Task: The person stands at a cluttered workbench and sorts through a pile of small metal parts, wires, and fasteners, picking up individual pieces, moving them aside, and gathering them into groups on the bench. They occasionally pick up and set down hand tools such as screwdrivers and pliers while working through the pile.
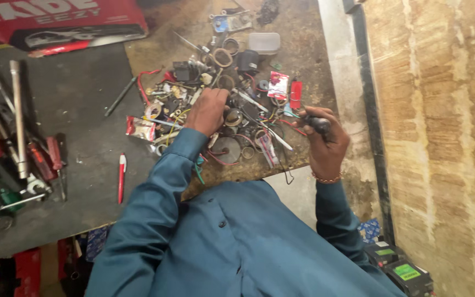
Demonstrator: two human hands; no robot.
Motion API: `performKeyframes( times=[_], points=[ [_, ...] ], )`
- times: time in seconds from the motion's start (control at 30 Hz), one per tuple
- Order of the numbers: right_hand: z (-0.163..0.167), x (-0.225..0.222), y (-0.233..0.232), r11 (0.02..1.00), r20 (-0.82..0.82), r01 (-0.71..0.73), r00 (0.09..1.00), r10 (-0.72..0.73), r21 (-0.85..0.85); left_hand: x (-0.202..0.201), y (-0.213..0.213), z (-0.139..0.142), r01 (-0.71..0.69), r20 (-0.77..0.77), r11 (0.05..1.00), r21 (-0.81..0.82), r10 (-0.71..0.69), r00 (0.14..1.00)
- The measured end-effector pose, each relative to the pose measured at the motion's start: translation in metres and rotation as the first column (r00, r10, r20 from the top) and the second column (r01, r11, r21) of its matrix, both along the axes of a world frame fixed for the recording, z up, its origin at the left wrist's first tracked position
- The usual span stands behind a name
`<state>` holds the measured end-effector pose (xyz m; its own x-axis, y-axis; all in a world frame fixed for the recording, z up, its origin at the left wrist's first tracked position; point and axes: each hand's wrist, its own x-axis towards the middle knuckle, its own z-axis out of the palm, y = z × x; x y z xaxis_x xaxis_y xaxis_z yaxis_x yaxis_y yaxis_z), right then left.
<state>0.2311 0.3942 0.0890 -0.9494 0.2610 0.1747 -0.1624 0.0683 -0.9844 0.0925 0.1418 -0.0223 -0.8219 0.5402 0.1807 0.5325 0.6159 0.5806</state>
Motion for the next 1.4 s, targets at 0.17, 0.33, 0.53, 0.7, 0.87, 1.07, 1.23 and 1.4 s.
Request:
performKeyframes(
  times=[0.17,0.33,0.53,0.7,0.87,1.07,1.23,1.4],
  points=[
    [0.005,-0.003,0.001,0.998,0.006,0.025,1.0,-0.026,0.059,0.007,-0.026,0.022,-0.124,0.106,0.98,0.157,0.108,0.988],
    [0.04,-0.019,0.014,0.973,-0.173,0.205,0.968,-0.185,0.107,0.045,-0.074,0.052,-0.375,0.614,0.752,0.542,-0.05,0.788],
    [0.109,-0.039,-0.023,0.996,-0.475,0.063,0.879,-0.027,0.06,0.107,-0.123,0.086,-0.646,0.712,0.298,0.702,-0.273,0.647],
    [0.139,-0.043,-0.117,0.743,-0.234,-0.606,0.708,0.666,0.284,0.162,-0.15,0.153,-0.554,0.551,0.389,0.736,0.133,0.824],
    [0.137,-0.031,-0.198,0.242,-0.173,-0.97,0.237,0.956,0.006,0.19,-0.193,0.212,-0.453,0.3,0.884,0.111,0.405,0.864],
    [0.107,-0.028,-0.198,0.371,0.009,-0.923,0.372,0.928,-0.1,0.226,-0.219,0.218,-0.739,0.256,0.658,-0.143,0.746,0.615],
    [0.08,-0.026,-0.187,0.577,0.27,-0.8,0.525,0.807,-0.167,0.241,-0.279,0.19,-0.859,-0.013,0.489,-0.151,0.868,0.496],
    [0.062,-0.031,-0.168,0.8,0.307,-0.596,0.752,0.584,-0.061,0.2,-0.368,0.125,-0.919,0.08,0.39,-0.059,0.919,0.386]
  ],
)
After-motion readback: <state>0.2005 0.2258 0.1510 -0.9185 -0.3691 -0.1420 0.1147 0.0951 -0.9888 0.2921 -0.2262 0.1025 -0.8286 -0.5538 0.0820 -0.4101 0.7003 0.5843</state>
